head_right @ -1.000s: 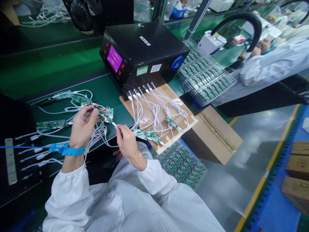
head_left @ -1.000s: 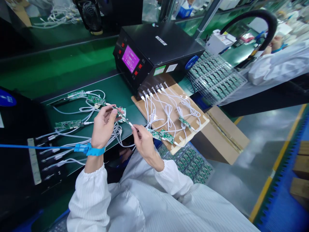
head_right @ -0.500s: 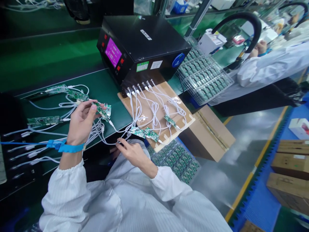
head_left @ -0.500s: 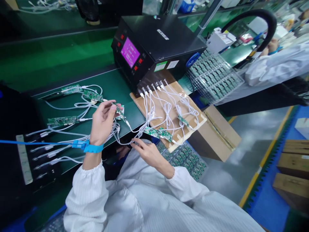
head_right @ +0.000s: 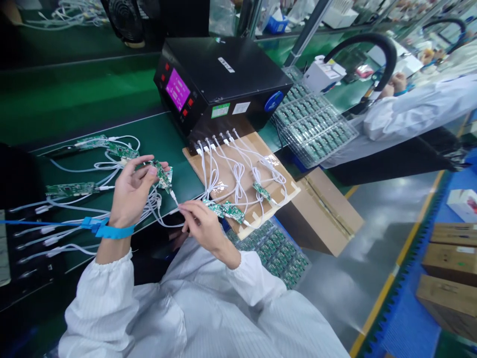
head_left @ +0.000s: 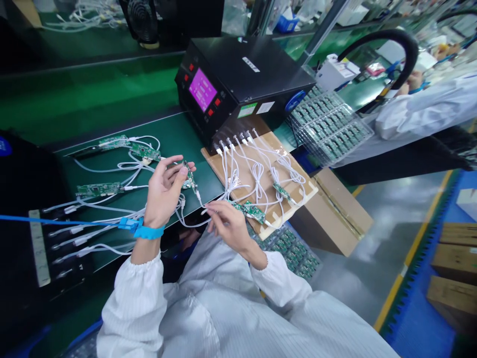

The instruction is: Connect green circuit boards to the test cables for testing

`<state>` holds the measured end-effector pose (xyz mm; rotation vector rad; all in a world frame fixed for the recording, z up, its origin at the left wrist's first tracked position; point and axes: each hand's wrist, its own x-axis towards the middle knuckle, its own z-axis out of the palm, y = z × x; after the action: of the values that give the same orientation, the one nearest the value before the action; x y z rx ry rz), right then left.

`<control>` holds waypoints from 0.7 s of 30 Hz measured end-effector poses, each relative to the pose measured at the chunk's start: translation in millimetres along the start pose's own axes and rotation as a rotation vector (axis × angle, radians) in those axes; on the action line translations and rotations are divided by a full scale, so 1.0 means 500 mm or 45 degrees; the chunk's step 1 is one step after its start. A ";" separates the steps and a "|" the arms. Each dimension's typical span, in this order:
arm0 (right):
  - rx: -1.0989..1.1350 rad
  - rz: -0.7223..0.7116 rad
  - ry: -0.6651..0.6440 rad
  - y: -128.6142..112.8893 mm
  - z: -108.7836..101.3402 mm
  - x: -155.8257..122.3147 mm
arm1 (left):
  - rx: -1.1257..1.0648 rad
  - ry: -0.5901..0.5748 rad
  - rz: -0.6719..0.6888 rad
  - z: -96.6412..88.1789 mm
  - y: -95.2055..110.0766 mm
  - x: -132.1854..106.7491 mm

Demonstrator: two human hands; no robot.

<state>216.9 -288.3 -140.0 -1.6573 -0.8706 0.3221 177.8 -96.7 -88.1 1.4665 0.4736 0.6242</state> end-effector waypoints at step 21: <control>0.619 0.311 0.553 -0.059 0.052 0.155 | 0.001 -0.019 0.022 0.040 -0.014 -0.003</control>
<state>242.7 -214.4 -101.5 -1.3025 -0.2350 0.2959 190.2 -113.1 -94.0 1.4764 0.4505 0.6262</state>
